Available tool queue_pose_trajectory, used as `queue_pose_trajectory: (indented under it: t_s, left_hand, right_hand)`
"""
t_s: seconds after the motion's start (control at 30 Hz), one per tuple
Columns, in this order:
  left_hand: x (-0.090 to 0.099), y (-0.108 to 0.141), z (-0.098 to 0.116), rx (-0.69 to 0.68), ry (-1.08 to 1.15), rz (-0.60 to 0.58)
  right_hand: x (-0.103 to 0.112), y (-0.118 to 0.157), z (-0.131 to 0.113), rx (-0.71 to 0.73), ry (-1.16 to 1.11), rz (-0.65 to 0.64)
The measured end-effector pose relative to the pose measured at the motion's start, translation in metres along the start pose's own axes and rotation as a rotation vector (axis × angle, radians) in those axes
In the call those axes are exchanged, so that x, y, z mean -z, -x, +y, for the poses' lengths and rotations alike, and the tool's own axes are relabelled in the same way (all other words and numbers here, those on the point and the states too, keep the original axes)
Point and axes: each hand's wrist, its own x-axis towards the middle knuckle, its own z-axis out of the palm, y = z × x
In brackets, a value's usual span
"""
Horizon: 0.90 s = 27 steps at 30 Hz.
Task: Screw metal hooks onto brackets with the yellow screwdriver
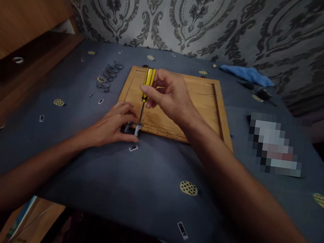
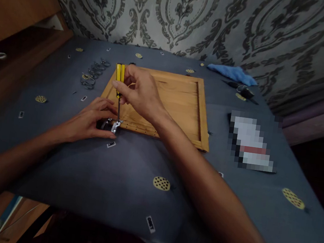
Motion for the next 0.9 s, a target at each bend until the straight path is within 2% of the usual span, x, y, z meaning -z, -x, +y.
queue_pose_trajectory:
  t_s: [0.23, 0.4, 0.9]
  left_hand:
    - [-0.001, 0.001, -0.001, 0.005, 0.004, 0.016]
    - [0.000, 0.001, -0.001, -0.004, 0.020, 0.013]
    - [-0.003, 0.002, -0.001, -0.013, 0.012, 0.040]
  right_hand:
    - [-0.002, -0.001, 0.001, 0.011, 0.026, 0.023]
    - [-0.006, 0.004, -0.014, 0.105, 0.109, 0.138]
    - [-0.013, 0.009, -0.015, 0.091, 0.193, 0.115]
